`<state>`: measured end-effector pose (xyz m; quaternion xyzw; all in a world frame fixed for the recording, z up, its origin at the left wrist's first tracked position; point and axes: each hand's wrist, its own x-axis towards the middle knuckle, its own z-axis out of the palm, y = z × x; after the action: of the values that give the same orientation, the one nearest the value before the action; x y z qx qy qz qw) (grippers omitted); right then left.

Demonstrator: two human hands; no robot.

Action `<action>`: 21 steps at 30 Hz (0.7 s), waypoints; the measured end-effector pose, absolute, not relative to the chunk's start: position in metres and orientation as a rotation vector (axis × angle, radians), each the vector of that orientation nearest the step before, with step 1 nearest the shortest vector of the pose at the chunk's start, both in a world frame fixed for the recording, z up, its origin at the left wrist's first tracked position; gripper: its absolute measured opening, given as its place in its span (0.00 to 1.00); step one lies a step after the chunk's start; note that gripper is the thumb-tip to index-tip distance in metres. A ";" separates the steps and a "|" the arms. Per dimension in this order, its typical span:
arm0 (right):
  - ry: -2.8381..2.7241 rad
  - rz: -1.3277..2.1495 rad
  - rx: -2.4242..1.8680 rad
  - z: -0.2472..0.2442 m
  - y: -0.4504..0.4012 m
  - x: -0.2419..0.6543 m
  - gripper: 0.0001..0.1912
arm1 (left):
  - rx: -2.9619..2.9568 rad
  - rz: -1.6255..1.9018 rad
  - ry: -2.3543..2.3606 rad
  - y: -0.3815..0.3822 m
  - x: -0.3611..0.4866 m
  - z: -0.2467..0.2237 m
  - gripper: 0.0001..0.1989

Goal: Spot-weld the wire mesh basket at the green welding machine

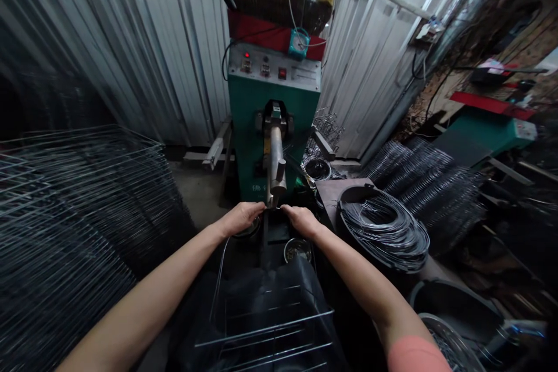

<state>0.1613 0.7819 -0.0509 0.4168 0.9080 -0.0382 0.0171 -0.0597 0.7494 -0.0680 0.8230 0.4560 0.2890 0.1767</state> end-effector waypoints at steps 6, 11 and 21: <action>2.830 -0.104 1.293 -0.052 0.783 0.161 0.17 | 2.339 0.835 1.278 0.751 -0.061 -0.070 0.12; 2.847 -0.139 1.284 -0.051 0.780 0.160 0.16 | 2.335 0.859 1.229 0.749 -0.060 -0.069 0.12; 2.901 -0.619 1.525 -0.054 0.780 0.174 0.13 | 2.127 0.694 1.478 0.741 -0.063 -0.060 0.18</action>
<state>0.1743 0.7800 -0.0541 0.4550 0.8657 -0.1847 -0.0969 -0.0632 0.7412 -0.0603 0.7723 0.5366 0.2519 0.2282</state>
